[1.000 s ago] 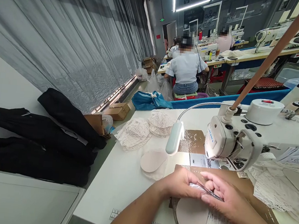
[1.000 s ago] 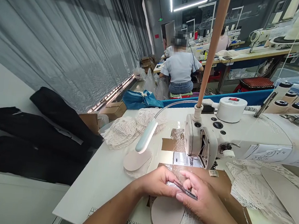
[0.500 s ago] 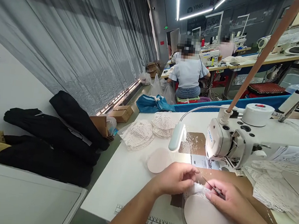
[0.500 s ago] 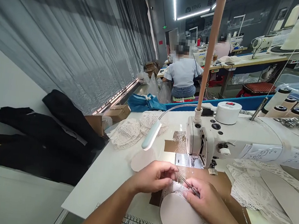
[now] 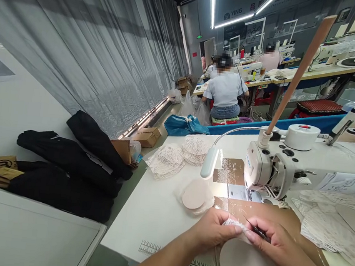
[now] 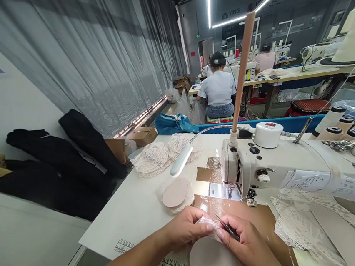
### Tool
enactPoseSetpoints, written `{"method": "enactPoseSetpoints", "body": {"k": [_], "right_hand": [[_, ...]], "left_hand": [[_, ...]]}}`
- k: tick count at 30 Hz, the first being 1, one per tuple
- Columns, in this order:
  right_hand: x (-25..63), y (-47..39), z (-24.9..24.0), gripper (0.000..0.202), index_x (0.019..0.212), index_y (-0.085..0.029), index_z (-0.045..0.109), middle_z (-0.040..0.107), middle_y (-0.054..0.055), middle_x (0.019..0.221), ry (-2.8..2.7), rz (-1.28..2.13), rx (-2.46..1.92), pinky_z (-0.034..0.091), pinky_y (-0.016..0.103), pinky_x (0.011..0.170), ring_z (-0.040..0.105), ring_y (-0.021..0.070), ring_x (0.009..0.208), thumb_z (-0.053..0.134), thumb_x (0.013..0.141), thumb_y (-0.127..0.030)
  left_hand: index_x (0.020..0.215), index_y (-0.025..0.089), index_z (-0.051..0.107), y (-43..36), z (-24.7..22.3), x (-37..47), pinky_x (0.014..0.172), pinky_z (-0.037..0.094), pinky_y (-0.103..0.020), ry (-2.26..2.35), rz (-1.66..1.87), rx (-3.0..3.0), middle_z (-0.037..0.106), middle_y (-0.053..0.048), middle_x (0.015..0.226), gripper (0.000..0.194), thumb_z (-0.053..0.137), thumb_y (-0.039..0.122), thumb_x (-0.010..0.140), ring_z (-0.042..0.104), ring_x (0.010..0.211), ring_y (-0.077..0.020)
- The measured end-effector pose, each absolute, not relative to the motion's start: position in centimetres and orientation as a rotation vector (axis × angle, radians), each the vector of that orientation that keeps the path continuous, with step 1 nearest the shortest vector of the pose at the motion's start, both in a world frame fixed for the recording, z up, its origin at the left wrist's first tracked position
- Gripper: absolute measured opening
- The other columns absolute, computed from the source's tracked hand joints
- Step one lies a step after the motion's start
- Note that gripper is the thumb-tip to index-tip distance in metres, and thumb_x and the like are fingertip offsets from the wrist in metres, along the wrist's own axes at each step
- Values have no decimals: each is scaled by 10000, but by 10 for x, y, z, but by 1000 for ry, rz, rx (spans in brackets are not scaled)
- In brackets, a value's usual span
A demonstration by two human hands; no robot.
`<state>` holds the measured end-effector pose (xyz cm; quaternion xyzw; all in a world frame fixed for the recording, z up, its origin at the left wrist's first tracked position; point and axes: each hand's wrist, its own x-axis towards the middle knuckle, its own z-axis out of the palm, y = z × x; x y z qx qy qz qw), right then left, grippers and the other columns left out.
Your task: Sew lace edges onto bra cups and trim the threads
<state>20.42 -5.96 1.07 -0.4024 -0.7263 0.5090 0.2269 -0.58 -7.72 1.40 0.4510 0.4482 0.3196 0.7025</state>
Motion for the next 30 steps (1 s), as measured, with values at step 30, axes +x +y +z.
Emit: {"method": "enactPoseSetpoints", "body": {"k": [30], "right_hand": [[211, -54, 1, 423, 1006, -230, 593, 671, 34, 882, -1673, 1401, -1247, 485, 305, 715, 638, 212, 813, 469, 893, -618]], "left_hand": [[653, 141, 615, -75, 40, -13, 568, 309, -229, 1158, 553, 1629, 447, 30, 582, 377, 663, 484, 803, 399, 582, -105]]}}
